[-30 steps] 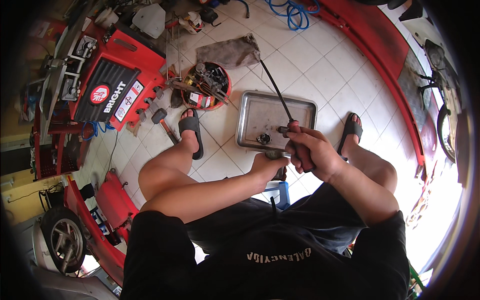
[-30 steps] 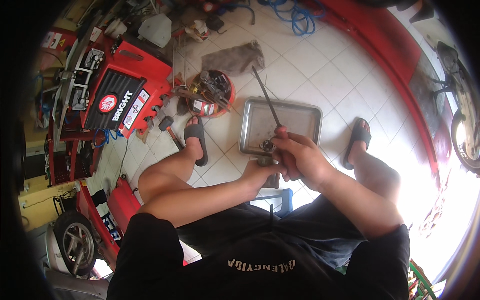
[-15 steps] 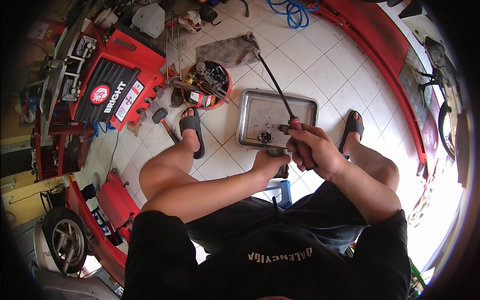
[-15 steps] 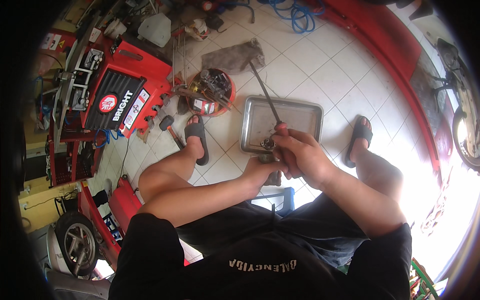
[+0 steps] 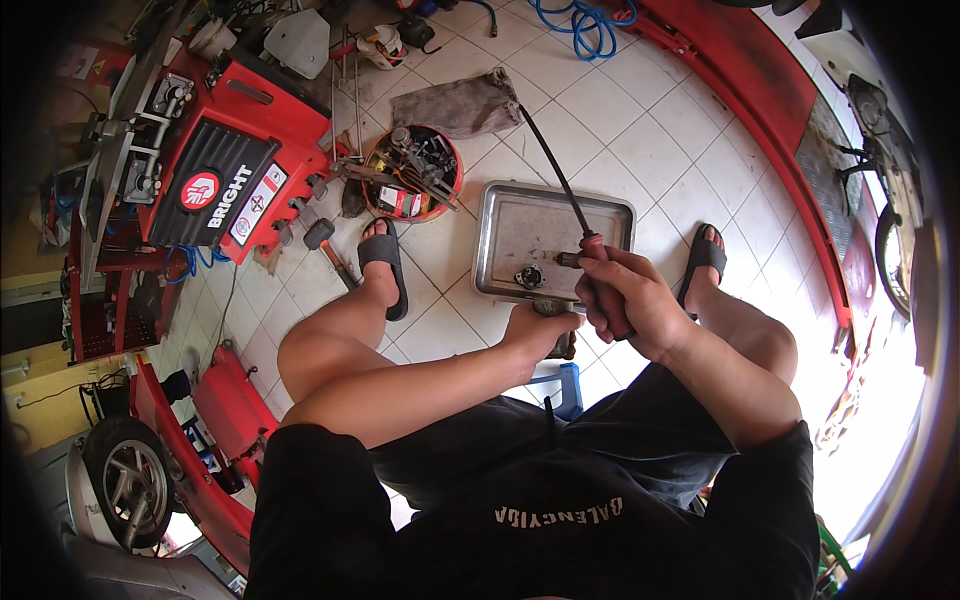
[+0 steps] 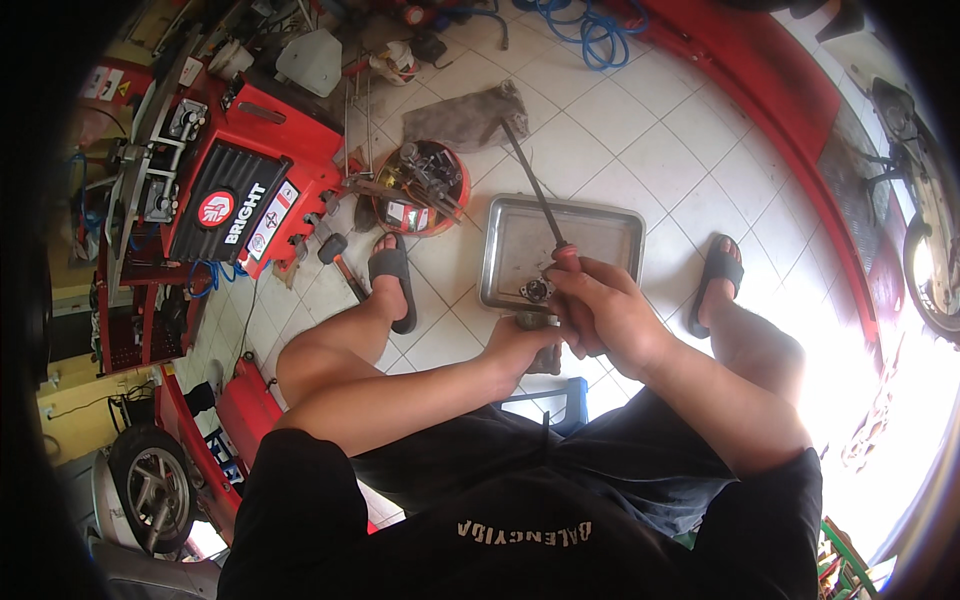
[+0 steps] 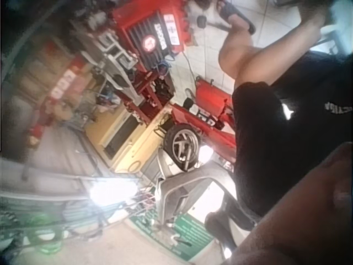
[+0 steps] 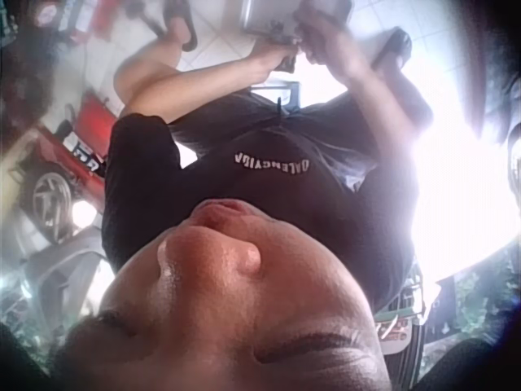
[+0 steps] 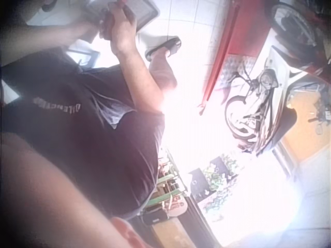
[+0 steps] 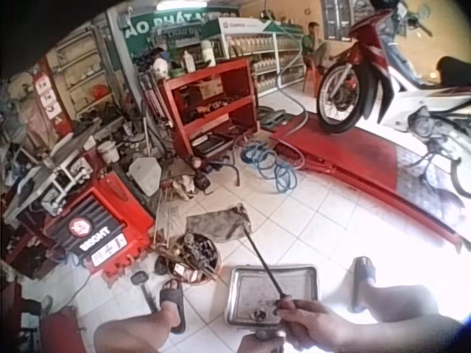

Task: The person uses a screwdriver to pry and remove a small internal component from a cylindrical metal part. They then place the removed piece into a metal tray and insert a new component into the cylinder, adjusting it by hand.

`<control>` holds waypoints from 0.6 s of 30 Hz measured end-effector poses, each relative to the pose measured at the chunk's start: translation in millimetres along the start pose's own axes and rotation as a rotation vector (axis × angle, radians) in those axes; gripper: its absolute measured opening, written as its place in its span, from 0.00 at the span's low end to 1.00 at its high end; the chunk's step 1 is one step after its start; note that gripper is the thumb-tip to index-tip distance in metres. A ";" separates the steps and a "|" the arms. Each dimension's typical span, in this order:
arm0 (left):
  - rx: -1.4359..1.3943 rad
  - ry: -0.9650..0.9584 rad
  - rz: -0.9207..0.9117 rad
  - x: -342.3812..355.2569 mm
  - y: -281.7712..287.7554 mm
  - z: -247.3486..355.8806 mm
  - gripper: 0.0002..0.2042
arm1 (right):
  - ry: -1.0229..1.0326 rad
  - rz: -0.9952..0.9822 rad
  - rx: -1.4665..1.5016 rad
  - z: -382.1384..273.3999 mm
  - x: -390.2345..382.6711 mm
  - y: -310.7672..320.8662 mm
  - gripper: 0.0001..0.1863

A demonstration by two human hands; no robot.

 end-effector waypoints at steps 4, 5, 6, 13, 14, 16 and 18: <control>-0.002 0.006 0.005 -0.5 0.2 0.3 0.07 | 0.002 0.002 0.000 -1.2 -0.8 -0.6 0.15; 0.001 0.003 0.007 -1.0 0.0 1.4 0.07 | 0.002 0.006 0.000 -1.6 -1.0 -0.6 0.16; -0.001 0.006 0.002 -0.9 -0.2 1.7 0.07 | 0.001 0.009 -0.001 -1.8 -1.5 -0.8 0.16; -0.021 0.019 -0.013 -0.3 0.5 0.7 0.07 | 0.012 -0.006 -0.020 1.1 1.6 2.9 0.16; -0.030 0.023 -0.015 -0.1 0.6 0.2 0.07 | 0.012 -0.001 -0.013 0.9 1.5 2.9 0.16; -0.039 0.020 -0.014 -0.1 0.5 -0.1 0.07 | 0.011 0.010 0.002 0.1 0.7 2.7 0.16; -0.046 0.016 -0.013 0.3 0.4 -0.1 0.07 | 0.017 -0.001 0.005 -0.8 -0.5 2.3 0.16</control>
Point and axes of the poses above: each hand's wrist, its own x-axis towards the middle knuckle, its own y-axis out of the back of the hand, z = x × y, the point moved 3 cm from there along x, towards the middle knuckle, and after that the axes turned 15 degrees about z, right-handed, at the moved point
